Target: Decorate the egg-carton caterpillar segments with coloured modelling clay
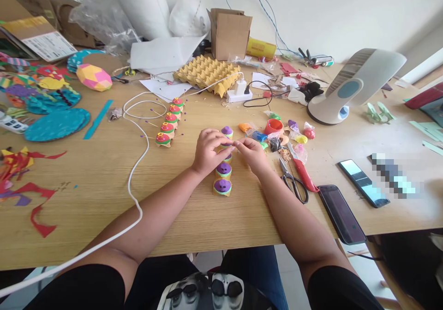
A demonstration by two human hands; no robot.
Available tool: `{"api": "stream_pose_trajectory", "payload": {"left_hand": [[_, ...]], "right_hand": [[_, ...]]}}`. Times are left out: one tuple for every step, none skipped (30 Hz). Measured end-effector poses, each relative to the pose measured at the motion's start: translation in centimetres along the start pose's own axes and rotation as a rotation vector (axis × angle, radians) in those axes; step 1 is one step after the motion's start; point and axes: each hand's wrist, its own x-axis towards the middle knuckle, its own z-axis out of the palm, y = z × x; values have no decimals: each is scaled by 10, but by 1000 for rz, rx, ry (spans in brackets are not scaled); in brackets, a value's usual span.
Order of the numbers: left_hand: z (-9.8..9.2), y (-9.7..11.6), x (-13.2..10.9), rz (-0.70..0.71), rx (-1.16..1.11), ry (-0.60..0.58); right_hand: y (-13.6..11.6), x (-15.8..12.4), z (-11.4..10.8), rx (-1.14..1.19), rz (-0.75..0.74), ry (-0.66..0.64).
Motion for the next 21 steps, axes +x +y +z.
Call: {"api": "stream_pose_trajectory", "payload": {"left_hand": [[0,0,0,7,1,7],[0,-1,0,10,2,13],[0,-1,0,8,3,18],[1,-1,0,2,3,21],[1,-1,0,-5,2,24],[1,-1,0,-11,0,27],[1,-1,0,-17,-1,31],[1,-2,1,-23,-2,34],[1,-2,1,-29,-3,37],[1,-2,1,-33,-6,37],[0,-2,1,-37,-10,36],[0,-2,1,-40,-16,32],[1,-2,1,-44,-21,26],[1,-2,1,-50,-24,19],[1,-2,1,-58,-23,11],[1,-2,1,-68,-19,3],[1,-2,1,-76,-14,-3],[1,-1,1,-83,-12,-7],[0,-1,1,-88,-14,-9],[0,0,1,-92,-20,-12],[-1,1,1,-95,-30,-15]], "right_hand": [[0,0,0,-3,-2,5],[0,0,0,-6,-5,4],[0,0,-1,-8,-10,-1],[1,1,-1,-9,-16,-7],[2,1,-1,-10,-21,-13],[3,2,-2,-11,-24,-18],[4,2,-2,-12,-24,-18],[4,3,-3,-11,-23,-16],[5,3,-3,-8,-21,-14],[5,3,-3,-4,-19,-15],[4,2,-3,-1,-17,-19],[3,2,-3,2,-15,-23],[1,1,-2,4,-11,-27],[0,0,-2,6,-7,-32],[-2,-1,-1,9,-1,-35],[-3,-1,0,11,4,-38],[-4,-2,0,13,9,-40],[-4,-2,0,16,11,-42],[-4,-2,1,20,12,-39],[-4,-2,1,25,10,-36],[-4,-2,0,33,8,-33]]}}
